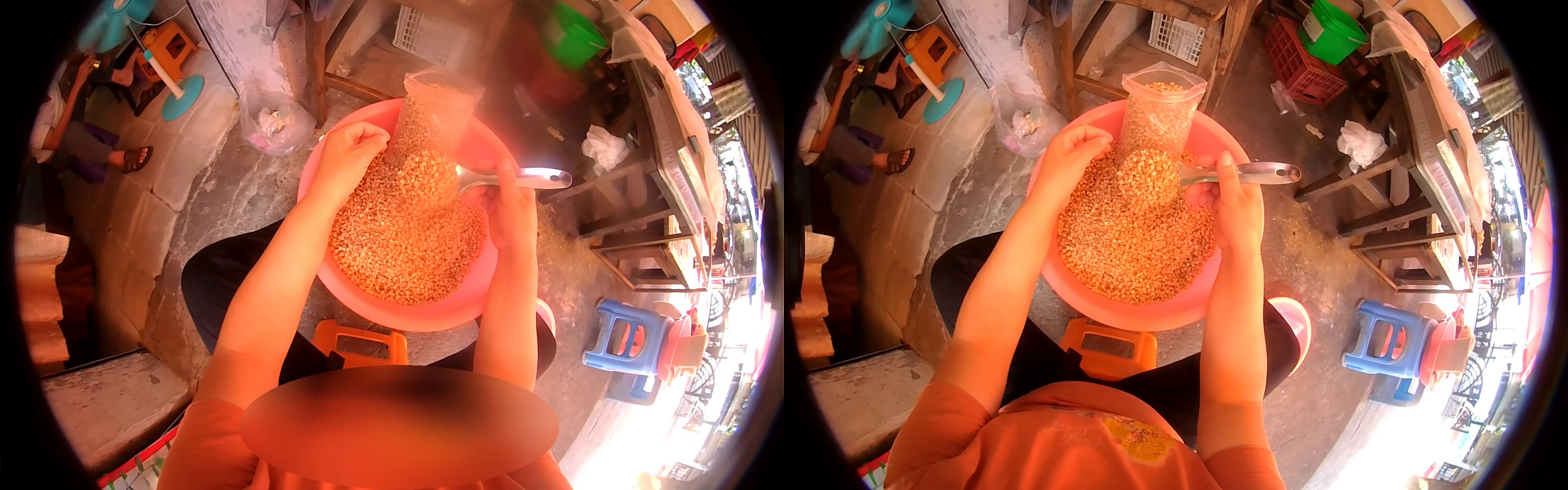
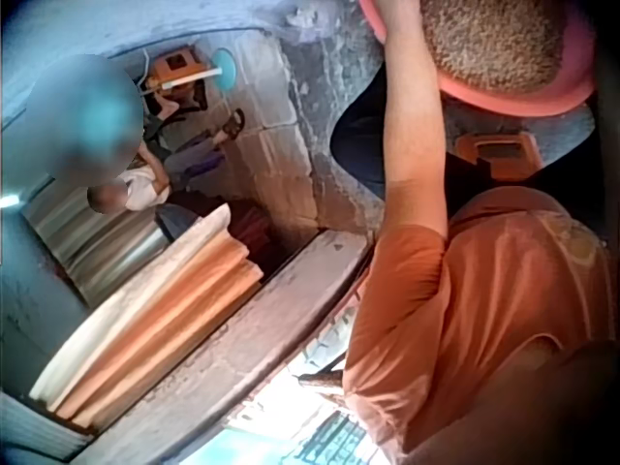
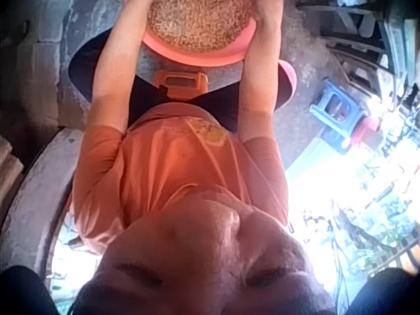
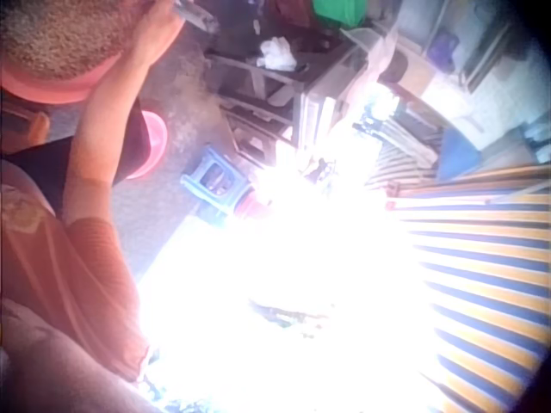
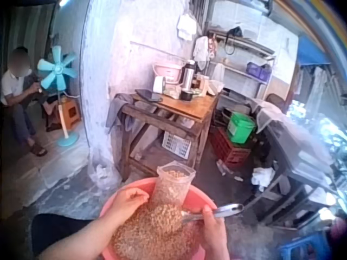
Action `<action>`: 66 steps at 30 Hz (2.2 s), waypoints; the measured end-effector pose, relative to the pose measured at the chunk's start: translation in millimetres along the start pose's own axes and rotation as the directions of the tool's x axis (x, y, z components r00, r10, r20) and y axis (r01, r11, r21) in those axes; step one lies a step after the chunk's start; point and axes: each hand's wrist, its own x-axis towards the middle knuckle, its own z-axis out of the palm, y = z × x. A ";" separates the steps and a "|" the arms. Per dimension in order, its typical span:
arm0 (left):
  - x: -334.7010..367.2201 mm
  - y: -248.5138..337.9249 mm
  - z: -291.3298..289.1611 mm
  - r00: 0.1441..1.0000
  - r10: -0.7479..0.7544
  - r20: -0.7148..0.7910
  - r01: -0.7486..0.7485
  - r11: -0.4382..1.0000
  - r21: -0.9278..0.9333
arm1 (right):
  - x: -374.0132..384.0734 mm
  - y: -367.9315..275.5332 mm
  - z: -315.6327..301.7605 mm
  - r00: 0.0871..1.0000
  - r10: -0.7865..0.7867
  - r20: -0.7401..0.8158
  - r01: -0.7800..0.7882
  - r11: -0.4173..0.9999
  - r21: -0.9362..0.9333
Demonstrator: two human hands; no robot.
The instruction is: The person scoops peanuts from a large pink bowl into a plastic bag using a wooden spoon.
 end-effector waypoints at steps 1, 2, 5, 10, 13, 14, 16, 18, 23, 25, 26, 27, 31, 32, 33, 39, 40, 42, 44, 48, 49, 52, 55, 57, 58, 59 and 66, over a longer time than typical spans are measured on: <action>-0.2 0.1 0.8 1.000 0.002 0.003 -0.002 1.000 0.005 | -1.0 -2.0 1.4 1.000 -0.022 0.009 0.022 1.000 0.004; -0.4 0.6 2.1 1.000 0.003 0.007 -0.003 1.000 0.010 | -1.1 -2.0 1.7 0.999 -0.052 0.014 0.052 0.998 0.020; 0.1 -0.9 2.5 1.000 0.021 0.008 -0.021 0.999 0.024 | -1.4 -2.5 3.4 0.992 -0.127 0.018 0.126 0.990 0.066; 0.3 -1.5 1.8 0.999 0.036 0.023 -0.036 0.999 0.021 | -1.7 -3.5 3.6 0.981 -0.191 0.032 0.186 0.974 0.126; 0.1 -0.6 1.8 0.999 0.029 0.039 -0.030 0.999 0.021 | -2.3 -4.5 3.0 0.980 -0.197 0.019 0.193 0.972 0.133; -0.8 1.0 2.5 0.999 0.023 0.041 -0.024 0.999 0.023 | -2.3 -4.8 2.9 0.980 -0.199 0.006 0.197 0.970 0.142; -2.0 3.0 3.3 0.999 0.015 0.044 -0.017 0.999 0.031 | -2.2 -5.5 3.6 0.979 -0.204 -0.019 0.204 0.966 0.161; -2.6 3.4 3.2 0.999 0.012 0.044 -0.014 0.999 0.044 | -4.9 -9.5 7.7 0.972 -0.193 -0.132 0.203 0.976 0.073; -2.1 -5.6 1.7 0.994 -0.037 0.101 0.017 0.982 0.188 | -0.4 0.1 -7.5 0.936 -0.234 -0.263 0.140 0.932 -0.333; -4.0 -9.5 1.3 0.985 -0.106 0.135 0.054 0.937 0.346 | 2.6 3.3 -9.7 0.907 -0.317 -0.277 0.136 0.844 -0.520; -5.3 -11.5 1.4 0.977 -0.155 0.147 0.075 0.894 0.442 | 2.9 4.0 -8.7 0.909 -0.306 -0.282 0.116 0.838 -0.533; -6.7 -13.1 1.3 0.967 -0.203 0.154 0.092 0.840 0.535 | 2.8 4.1 -6.6 0.912 -0.295 -0.286 0.097 0.831 -0.547; -12.6 -0.7 6.7 0.935 -0.270 0.230 0.059 0.759 0.649 | 3.4 7.2 -10.0 0.976 -0.134 -0.170 -0.004 0.774 -0.634; -13.2 -0.7 5.3 0.920 -0.268 0.285 0.037 0.784 0.619 | 0.6 3.9 -5.6 0.986 -0.078 -0.149 -0.028 0.797 -0.603; -13.8 -0.4 4.7 0.903 -0.264 0.339 0.016 0.809 0.588 | -3.8 0.0 -0.2 0.992 -0.022 -0.126 -0.055 0.818 -0.573; -18.0 6.1 9.7 0.814 -0.132 0.566 -0.158 0.887 0.434 | -6.4 0.0 1.7 0.989 0.136 0.049 -0.112 0.935 -0.335; -18.4 8.3 8.3 0.801 -0.121 0.586 -0.177 0.888 0.425 | -7.6 2.0 5.5 0.985 0.159 0.065 -0.134 0.950 -0.282; -19.6 13.9 10.4 0.777 -0.097 0.622 -0.212 0.890 0.404 | -6.8 3.8 1.4 0.972 0.216 0.092 -0.184 0.944 -0.275; -20.3 16.1 12.1 0.801 0.011 0.599 -0.254 0.911 0.324 | -2.0 12.2 -2.4 0.965 0.251 0.080 -0.226 0.945 -0.237; -13.5 8.5 17.9 0.904 0.123 0.409 -0.242 0.937 0.252 | 0.1 12.8 -10.7 0.969 0.229 0.096 -0.201 0.949 -0.241; -14.9 15.8 17.6 0.937 0.113 0.330 -0.210 0.939 0.273 | -1.0 12.3 -6.4 0.977 0.194 0.088 -0.169 0.957 -0.238; -7.5 11.0 13.0 0.982 0.115 0.148 -0.143 0.969 0.200 | -4.2 3.4 0.1 0.989 0.120 0.087 -0.101 0.976 -0.193; -3.0 7.3 9.5 0.994 0.105 0.016 -0.106 0.992 0.063 | -5.5 -2.9 2.6 0.994 0.053 0.093 -0.035 0.983 -0.182; -2.0 7.1 8.3 0.995 0.090 -0.037 -0.089 0.996 0.009 | -5.2 -7.3 3.0 0.995 0.017 0.101 0.004 0.979 -0.204; -1.1 7.6 7.4 0.995 0.085 -0.052 -0.085 0.996 0.000 | -5.2 -8.9 3.1 0.995 0.020 0.098 -0.001 0.983 -0.185; -0.6 8.1 6.2 0.994 0.079 -0.068 -0.080 0.997 -0.009 | -5.0 -9.7 3.5 0.995 0.023 0.096 -0.007 0.986 -0.168; 3.5 1.1 7.8 0.987 0.125 -0.102 -0.132 0.989 -0.064 | -5.1 -0.8 9.2 0.992 -0.121 0.042 0.123 0.991 -0.055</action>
